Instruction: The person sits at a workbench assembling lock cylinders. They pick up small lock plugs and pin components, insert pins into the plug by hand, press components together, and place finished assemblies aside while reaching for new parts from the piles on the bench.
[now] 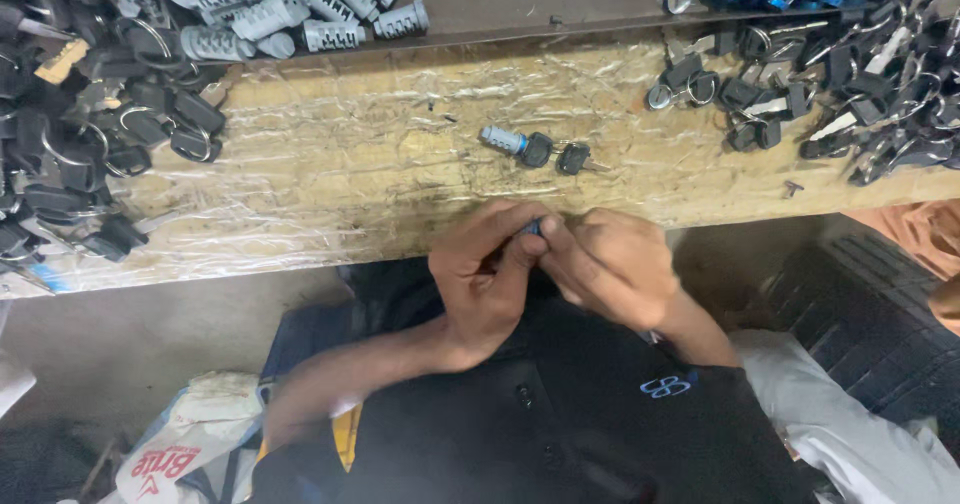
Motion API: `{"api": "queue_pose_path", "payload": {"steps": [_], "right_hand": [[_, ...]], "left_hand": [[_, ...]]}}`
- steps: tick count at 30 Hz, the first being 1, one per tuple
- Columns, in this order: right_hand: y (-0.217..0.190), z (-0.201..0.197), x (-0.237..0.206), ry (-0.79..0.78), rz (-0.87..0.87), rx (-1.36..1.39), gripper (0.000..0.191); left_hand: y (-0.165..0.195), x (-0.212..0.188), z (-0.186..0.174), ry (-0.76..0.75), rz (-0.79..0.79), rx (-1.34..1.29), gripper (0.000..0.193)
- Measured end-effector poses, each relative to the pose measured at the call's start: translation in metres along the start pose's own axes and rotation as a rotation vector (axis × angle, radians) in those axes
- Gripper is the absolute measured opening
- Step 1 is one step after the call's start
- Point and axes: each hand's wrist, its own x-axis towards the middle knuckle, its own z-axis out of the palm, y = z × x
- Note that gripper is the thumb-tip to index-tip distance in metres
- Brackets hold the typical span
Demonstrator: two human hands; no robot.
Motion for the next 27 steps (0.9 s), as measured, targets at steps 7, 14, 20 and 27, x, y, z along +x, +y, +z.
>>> {"api": "queue_pose_path", "payload": {"steps": [7, 14, 20, 27], "right_hand": [[-0.013, -0.008, 0.038, -0.177, 0.518, -0.376, 0.034], [-0.022, -0.01, 0.009, 0.389, 1.083, 0.758, 0.018], [-0.04, 0.007, 0.014, 0.505, 0.776, 0.689, 0.01], [-0.046, 0.014, 0.01, 0.333, 0.546, 0.292, 0.022]], "left_hand": [[-0.026, 0.014, -0.052, -0.208, -0.05, -0.092, 0.021], [-0.011, 0.028, -0.057, -0.281, -0.11, -0.255, 0.033], [-0.008, 0.019, -0.056, -0.317, -0.009, -0.116, 0.032], [-0.001, 0.013, -0.047, -0.214, 0.107, 0.0, 0.027]]}}
